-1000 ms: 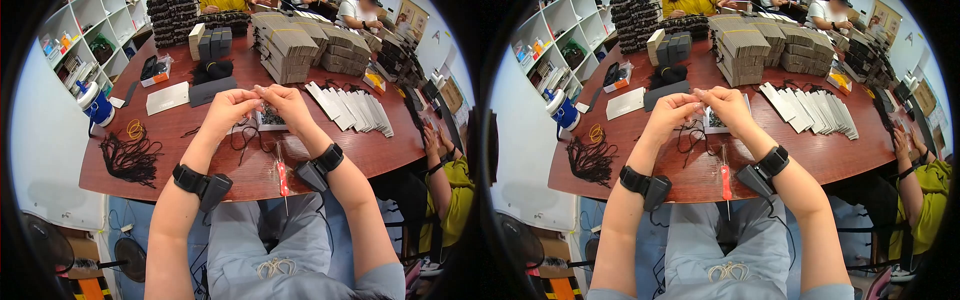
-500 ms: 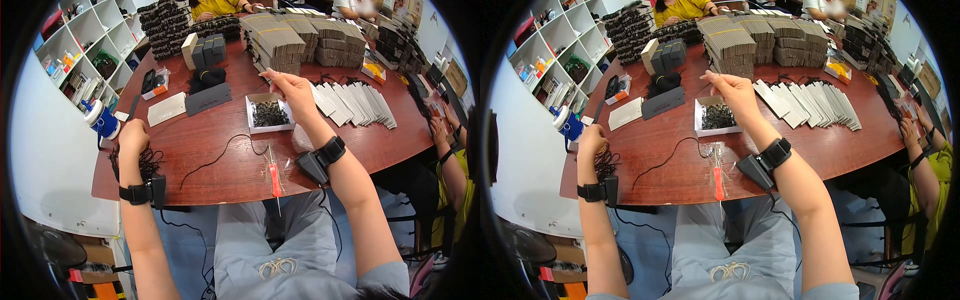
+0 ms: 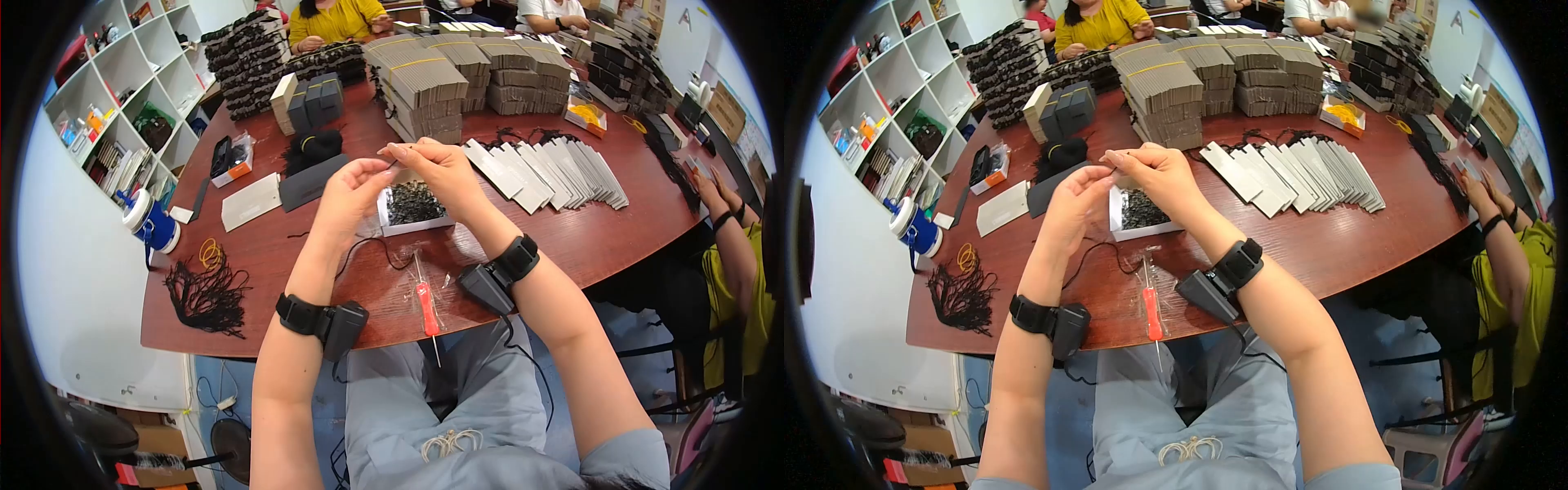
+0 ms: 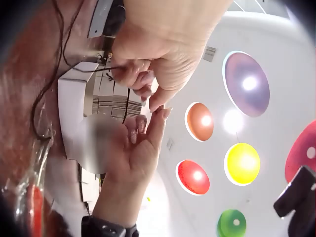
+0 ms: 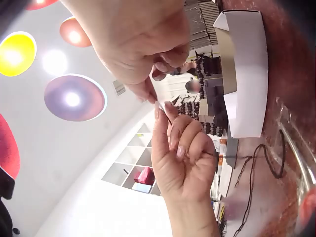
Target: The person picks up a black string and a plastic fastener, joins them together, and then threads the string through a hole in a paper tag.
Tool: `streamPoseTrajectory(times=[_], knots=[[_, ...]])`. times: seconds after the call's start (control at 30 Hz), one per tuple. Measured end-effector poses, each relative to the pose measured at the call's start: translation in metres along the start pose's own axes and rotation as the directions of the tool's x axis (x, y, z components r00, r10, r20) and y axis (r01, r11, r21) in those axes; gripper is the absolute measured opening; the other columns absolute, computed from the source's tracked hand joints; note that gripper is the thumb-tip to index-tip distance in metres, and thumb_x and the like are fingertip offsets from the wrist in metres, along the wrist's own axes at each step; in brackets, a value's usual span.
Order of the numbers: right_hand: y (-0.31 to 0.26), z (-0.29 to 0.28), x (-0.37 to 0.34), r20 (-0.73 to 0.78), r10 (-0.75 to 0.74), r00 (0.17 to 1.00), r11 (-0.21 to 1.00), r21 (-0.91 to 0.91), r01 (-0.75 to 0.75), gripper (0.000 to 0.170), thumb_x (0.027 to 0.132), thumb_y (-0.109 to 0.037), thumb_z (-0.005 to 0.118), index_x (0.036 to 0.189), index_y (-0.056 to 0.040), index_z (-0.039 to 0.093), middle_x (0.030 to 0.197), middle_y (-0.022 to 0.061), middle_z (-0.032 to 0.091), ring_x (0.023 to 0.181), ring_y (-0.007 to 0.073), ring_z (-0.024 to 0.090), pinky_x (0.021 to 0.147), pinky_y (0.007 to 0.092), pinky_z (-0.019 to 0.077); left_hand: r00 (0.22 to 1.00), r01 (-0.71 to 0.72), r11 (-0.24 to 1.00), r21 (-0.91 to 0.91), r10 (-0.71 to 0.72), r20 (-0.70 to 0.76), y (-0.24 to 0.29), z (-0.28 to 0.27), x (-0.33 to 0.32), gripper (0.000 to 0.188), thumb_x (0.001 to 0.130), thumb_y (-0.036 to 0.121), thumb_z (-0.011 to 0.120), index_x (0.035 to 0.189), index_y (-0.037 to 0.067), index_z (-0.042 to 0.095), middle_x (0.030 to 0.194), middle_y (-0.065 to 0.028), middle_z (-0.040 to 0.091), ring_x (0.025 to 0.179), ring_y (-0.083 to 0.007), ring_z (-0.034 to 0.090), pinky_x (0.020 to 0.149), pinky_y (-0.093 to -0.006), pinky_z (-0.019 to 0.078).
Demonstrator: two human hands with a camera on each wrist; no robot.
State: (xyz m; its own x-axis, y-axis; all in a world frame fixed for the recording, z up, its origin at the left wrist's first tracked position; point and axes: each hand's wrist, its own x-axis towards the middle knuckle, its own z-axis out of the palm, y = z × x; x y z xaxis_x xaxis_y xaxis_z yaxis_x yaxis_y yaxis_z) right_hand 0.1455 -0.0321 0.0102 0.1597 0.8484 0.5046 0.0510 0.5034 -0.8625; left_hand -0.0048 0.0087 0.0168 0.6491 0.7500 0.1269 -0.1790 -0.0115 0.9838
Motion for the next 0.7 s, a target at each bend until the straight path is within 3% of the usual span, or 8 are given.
streamPoseTrajectory(times=[0.07, 0.1, 0.17, 0.23, 0.3, 0.4, 0.5, 0.7], knots=[[0.001, 0.001, -0.002, 0.013, 0.133, 0.991, 0.990, 0.045, -0.133, 0.020, 0.079, -0.021, 0.056, 0.086, -0.0050, 0.064, 0.065, -0.0006, 0.054, 0.063, 0.0060, 0.048, 0.059, 0.0195, 0.0380, 0.995, -0.008, 1.000, 0.007, 0.009, -0.102, -0.002, -0.002, 0.000, 0.014, 0.079, 0.012, 0.055, 0.088, 0.003, 0.056, 0.053, 0.0100, 0.039, 0.040, 0.0013, 0.022, 0.037, -0.0165, 0.0138], [0.001, 0.001, -0.002, 0.046, 0.260, 0.964, 0.960, 0.092, -0.263, 0.021, 0.080, -0.023, 0.054, 0.087, -0.0050, 0.063, 0.066, -0.0008, 0.054, 0.064, 0.0067, 0.050, 0.062, 0.0202, 0.0393, 0.995, -0.007, 1.000, 0.008, 0.007, -0.095, -0.003, -0.003, 0.000, 0.014, 0.079, 0.012, 0.055, 0.088, 0.003, 0.056, 0.053, 0.0100, 0.039, 0.040, 0.0013, 0.022, 0.037, -0.0165, 0.0138], [0.013, 0.000, 0.001, 0.082, 0.242, 0.967, 0.967, 0.061, -0.247, 0.021, 0.080, -0.024, 0.055, 0.086, -0.0053, 0.063, 0.063, -0.0001, 0.056, 0.060, 0.0063, 0.050, 0.059, 0.0207, 0.0403, 0.983, -0.060, 0.996, 0.071, 0.071, -0.170, -0.004, -0.008, -0.002, 0.015, 0.079, 0.013, 0.054, 0.086, 0.001, 0.059, 0.050, 0.0105, 0.036, 0.039, 0.0014, 0.022, 0.037, -0.0164, 0.0149], [0.017, -0.004, 0.000, 0.121, 0.383, 0.916, 0.904, -0.252, -0.345, 0.028, 0.077, -0.030, 0.057, 0.081, -0.0033, 0.063, 0.064, 0.0008, 0.058, 0.059, 0.0024, 0.047, 0.054, 0.0192, 0.0388, 0.979, -0.064, 0.994, 0.085, 0.079, -0.189, -0.007, -0.008, -0.003, 0.016, 0.079, 0.014, 0.054, 0.086, 0.000, 0.060, 0.049, 0.0108, 0.035, 0.039, 0.0017, 0.021, 0.036, -0.0164, 0.0141], [0.023, -0.008, 0.000, 0.109, 0.359, 0.927, 0.893, -0.330, -0.307, 0.028, 0.074, -0.030, 0.058, 0.081, -0.0035, 0.063, 0.065, 0.0020, 0.059, 0.057, 0.0080, 0.051, 0.054, 0.0225, 0.0403, 0.962, -0.020, 0.998, 0.061, 0.036, -0.272, -0.008, -0.009, -0.004, 0.016, 0.079, 0.014, 0.054, 0.087, 0.001, 0.059, 0.049, 0.0107, 0.035, 0.038, 0.0015, 0.021, 0.036, -0.0165, 0.0138], [0.025, -0.014, -0.005, 0.239, 0.047, 0.970, 0.658, -0.738, 0.149, 0.026, 0.064, -0.026, 0.065, 0.083, -0.0082, 0.062, 0.075, 0.0071, 0.058, 0.072, 0.0251, 0.056, 0.065, 0.0320, 0.0440, 0.955, -0.032, 0.996, -0.081, 0.006, -0.298, -0.007, -0.016, -0.004, 0.017, 0.079, 0.014, 0.055, 0.089, 0.001, 0.059, 0.049, 0.0105, 0.035, 0.038, 0.0014, 0.021, 0.035, -0.0165, 0.0138], [0.023, -0.013, -0.011, 0.323, 0.060, 0.944, 0.500, -0.829, 0.252, 0.028, 0.062, -0.026, 0.066, 0.084, -0.0092, 0.061, 0.078, 0.0074, 0.057, 0.077, 0.0229, 0.056, 0.069, 0.0324, 0.0441, 0.954, -0.062, 0.987, -0.151, 0.014, -0.301, -0.008, -0.014, -0.004, 0.021, 0.076, 0.016, 0.059, 0.090, 0.000, 0.059, 0.050, 0.0093, 0.039, 0.037, 0.0016, 0.023, 0.035, -0.0163, 0.0140], [0.026, -0.012, -0.008, 0.314, 0.094, 0.945, 0.548, -0.808, 0.214, 0.018, 0.065, -0.023, 0.063, 0.076, -0.0087, 0.064, 0.073, 0.0069, 0.058, 0.071, 0.0234, 0.056, 0.062, 0.0315, 0.0440, 0.966, -0.052, 0.994, -0.091, 0.026, -0.258, -0.016, -0.006, -0.003, 0.020, 0.077, 0.015, 0.058, 0.091, 0.000, 0.059, 0.050, 0.0095, 0.039, 0.038, 0.0021, 0.022, 0.035, -0.0163, 0.0139]])
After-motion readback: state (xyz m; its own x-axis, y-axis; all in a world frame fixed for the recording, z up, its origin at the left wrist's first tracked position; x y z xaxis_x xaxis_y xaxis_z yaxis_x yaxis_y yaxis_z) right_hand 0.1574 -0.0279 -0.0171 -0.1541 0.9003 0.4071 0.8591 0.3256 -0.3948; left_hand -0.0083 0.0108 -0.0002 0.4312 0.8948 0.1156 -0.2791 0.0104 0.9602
